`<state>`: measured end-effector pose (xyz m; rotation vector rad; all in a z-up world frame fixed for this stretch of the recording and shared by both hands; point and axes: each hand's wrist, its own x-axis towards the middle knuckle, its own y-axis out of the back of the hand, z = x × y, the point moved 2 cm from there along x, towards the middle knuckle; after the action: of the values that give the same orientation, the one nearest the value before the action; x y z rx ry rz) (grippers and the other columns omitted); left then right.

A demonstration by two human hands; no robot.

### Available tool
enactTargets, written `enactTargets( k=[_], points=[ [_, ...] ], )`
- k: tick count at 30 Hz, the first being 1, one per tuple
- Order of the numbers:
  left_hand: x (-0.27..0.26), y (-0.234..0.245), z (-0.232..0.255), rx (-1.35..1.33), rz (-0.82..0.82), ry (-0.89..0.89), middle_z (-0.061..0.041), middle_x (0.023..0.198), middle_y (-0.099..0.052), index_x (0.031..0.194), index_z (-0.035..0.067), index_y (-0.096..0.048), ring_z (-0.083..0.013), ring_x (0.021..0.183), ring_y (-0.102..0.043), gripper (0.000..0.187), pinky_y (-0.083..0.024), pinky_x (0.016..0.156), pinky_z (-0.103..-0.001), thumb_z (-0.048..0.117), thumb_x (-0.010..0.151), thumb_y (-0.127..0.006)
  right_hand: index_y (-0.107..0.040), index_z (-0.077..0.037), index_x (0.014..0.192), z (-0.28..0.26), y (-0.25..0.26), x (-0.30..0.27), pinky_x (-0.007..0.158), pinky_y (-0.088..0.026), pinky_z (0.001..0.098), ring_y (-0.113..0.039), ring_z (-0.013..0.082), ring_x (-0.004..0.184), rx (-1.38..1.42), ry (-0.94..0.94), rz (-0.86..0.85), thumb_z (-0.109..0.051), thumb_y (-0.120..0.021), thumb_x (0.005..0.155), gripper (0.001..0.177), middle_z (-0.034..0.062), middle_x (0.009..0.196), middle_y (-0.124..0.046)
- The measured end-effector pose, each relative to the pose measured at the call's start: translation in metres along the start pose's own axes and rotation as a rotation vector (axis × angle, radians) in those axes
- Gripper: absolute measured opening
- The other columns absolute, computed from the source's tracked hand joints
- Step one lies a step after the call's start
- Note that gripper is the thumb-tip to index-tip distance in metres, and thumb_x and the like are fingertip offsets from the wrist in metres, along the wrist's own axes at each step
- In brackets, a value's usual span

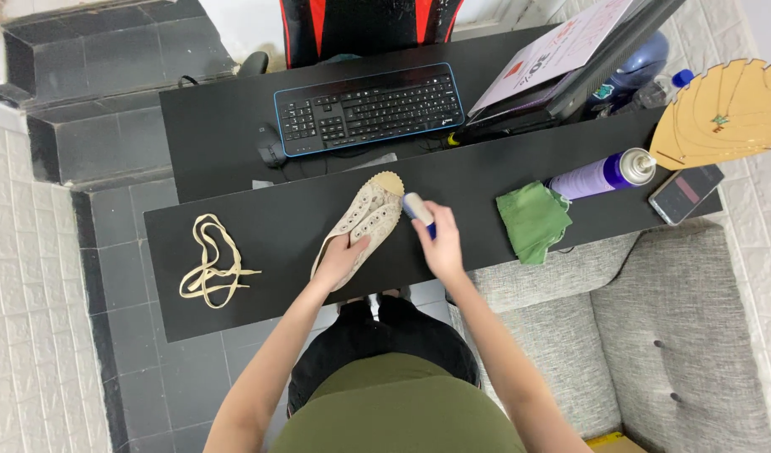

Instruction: Cleaning a shoe by removing the laces, brushing the surface, and wiping it with a cloth

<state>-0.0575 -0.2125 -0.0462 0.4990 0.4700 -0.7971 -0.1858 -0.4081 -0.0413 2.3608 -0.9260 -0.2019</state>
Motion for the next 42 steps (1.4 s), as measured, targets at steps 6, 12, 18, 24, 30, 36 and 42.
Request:
enactTargets(
  k=[6,12,18,24,30,36,42],
  points=[
    [0.053,-0.028,-0.086,-0.704,0.045,0.144,-0.028,0.137,-0.064,0.141,-0.015,-0.056,-0.0296,0.130,-0.061,0.058,-0.049,0.109,-0.046,0.029,0.106,-0.067,-0.064,-0.010,0.129,0.004,-0.037,-0.021,0.094,-0.056,0.0489,-0.067,0.0380,0.110,0.161,0.028,0.156,-0.021,-0.071,0.102,0.031,0.0128,0.117,-0.060],
    [0.048,-0.016,-0.056,-0.870,-0.130,0.224,-0.026,0.165,-0.035,0.157,-0.011,-0.036,-0.0361,0.154,-0.030,0.062,-0.030,0.126,-0.049,0.030,0.113,-0.048,-0.070,-0.012,0.128,-0.018,-0.058,-0.044,0.097,-0.057,0.0445,-0.067,0.0347,0.112,0.096,0.160,0.007,-0.016,-0.079,0.093,0.036,0.0092,0.119,-0.059],
    [0.026,-0.014,-0.011,-0.969,-0.163,0.229,-0.019,0.158,-0.050,0.154,0.001,-0.049,-0.0319,0.149,-0.043,0.059,-0.035,0.125,-0.048,0.034,0.107,-0.061,-0.068,-0.005,0.123,-0.015,-0.047,-0.013,0.096,-0.056,0.0458,-0.067,0.0363,0.111,0.188,0.166,0.111,-0.010,-0.074,0.096,0.028,0.0131,0.116,-0.058],
    [0.102,-0.024,-0.140,-0.966,-0.197,0.295,-0.016,0.157,-0.051,0.152,0.000,-0.051,-0.0262,0.148,-0.045,0.060,-0.034,0.125,-0.043,0.042,0.110,-0.058,-0.072,-0.006,0.111,-0.012,-0.040,-0.015,0.094,-0.056,0.0456,-0.067,0.0343,0.107,0.130,0.198,0.060,-0.011,-0.079,0.092,0.020,0.0093,0.110,-0.060],
    [0.041,-0.008,-0.034,-1.005,-0.199,0.316,-0.014,0.158,-0.051,0.150,0.000,-0.053,-0.0263,0.149,-0.044,0.064,-0.032,0.126,-0.039,0.043,0.104,-0.064,-0.072,-0.004,0.105,-0.049,-0.050,-0.041,0.096,-0.055,0.0462,-0.066,0.0376,0.108,0.186,0.221,0.022,-0.009,-0.076,0.093,0.014,0.0111,0.108,-0.061],
    [0.030,0.001,-0.011,-1.016,-0.209,0.327,-0.010,0.143,-0.065,0.143,0.001,-0.061,-0.0238,0.141,-0.055,0.060,-0.039,0.122,-0.037,0.043,0.100,-0.071,-0.069,-0.004,0.124,-0.007,-0.026,0.019,0.098,-0.053,0.0490,-0.065,0.0357,0.113,0.171,0.150,0.149,-0.009,-0.072,0.101,0.024,0.0131,0.114,-0.059],
    [0.023,0.012,0.005,-1.039,-0.189,0.355,-0.007,0.141,-0.067,0.138,0.003,-0.065,-0.0215,0.138,-0.057,0.060,-0.040,0.122,-0.035,0.044,0.096,-0.075,-0.074,-0.008,0.118,-0.037,-0.051,-0.022,0.098,-0.056,0.0467,-0.066,0.0371,0.113,0.100,0.268,-0.048,-0.009,-0.080,0.090,0.028,0.0113,0.113,-0.062]
  ],
)
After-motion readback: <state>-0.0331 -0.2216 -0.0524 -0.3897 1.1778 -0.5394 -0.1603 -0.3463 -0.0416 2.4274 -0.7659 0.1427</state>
